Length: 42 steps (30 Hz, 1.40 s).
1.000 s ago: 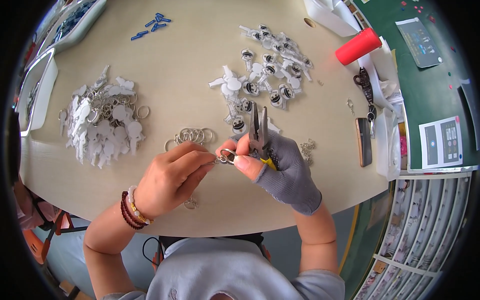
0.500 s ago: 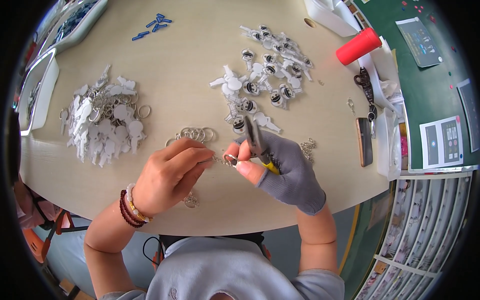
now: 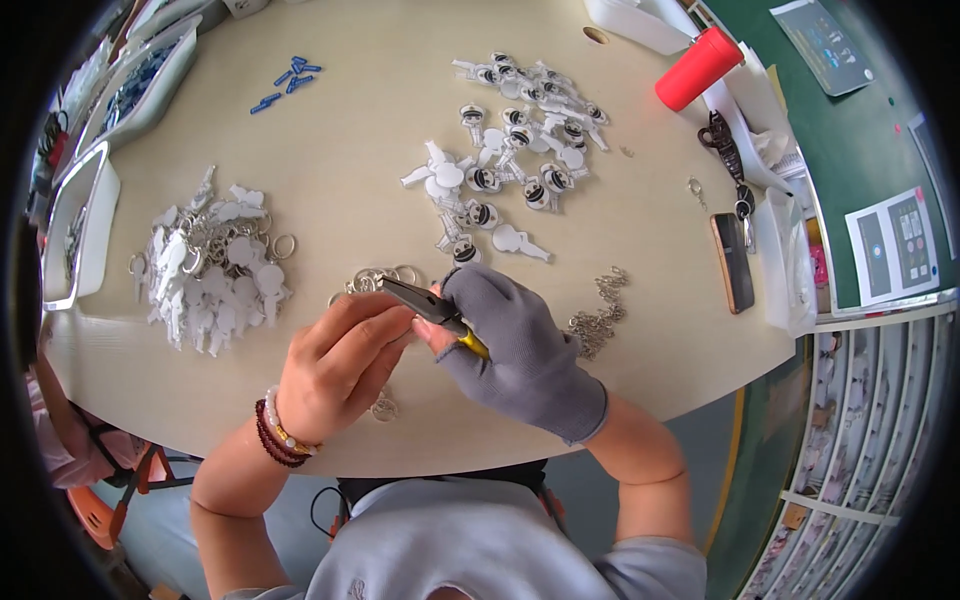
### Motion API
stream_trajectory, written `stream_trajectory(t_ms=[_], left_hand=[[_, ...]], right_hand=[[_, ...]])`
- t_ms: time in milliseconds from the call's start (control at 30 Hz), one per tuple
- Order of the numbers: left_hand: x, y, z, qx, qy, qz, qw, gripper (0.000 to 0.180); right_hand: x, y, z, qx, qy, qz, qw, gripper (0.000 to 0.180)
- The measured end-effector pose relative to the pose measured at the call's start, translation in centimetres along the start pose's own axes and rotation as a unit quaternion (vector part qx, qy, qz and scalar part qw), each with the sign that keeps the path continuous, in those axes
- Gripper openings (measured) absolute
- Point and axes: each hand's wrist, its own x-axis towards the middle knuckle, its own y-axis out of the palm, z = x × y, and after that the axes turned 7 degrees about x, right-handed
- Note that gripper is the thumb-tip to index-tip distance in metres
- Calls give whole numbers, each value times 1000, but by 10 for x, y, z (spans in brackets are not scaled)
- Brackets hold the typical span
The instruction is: The person assembles keychains by attaching metal keychain rings to plastic figurines using pliers.
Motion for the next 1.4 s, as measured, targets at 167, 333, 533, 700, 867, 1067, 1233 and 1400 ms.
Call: stream_trajectory(t_ms=[167, 333, 533, 700, 867, 1067, 1233, 1400], left_hand=[[5, -10, -4, -36, -28, -36, 998, 29], [8, -21, -1, -10, -24, -71, 997, 29], [9, -25, -4, 16, -13, -101, 995, 29], [7, -24, -6, 32, 7, -100, 994, 29], [6, -21, -3, 43, 21, -105, 993, 29], [7, -21, -4, 45, 21, -96, 994, 29], [6, -19, -4, 63, 20, -95, 993, 29], [7, -20, -6, 68, 13, -102, 992, 31]], right_hand=[[-3, -1, 4, 205, 108, 7, 973, 16], [-6, -12, 7, 635, 244, -4, 733, 40], [-10, -9, 3, -126, -66, 11, 990, 45], [-10, -6, 7, -168, -84, -23, 982, 45], [-11, -9, 9, -179, -80, -8, 981, 39], [-14, -11, 9, -161, -39, 43, 985, 23], [-15, -8, 6, -153, -30, 43, 987, 20], [-13, -9, 6, -107, -27, 41, 993, 21]])
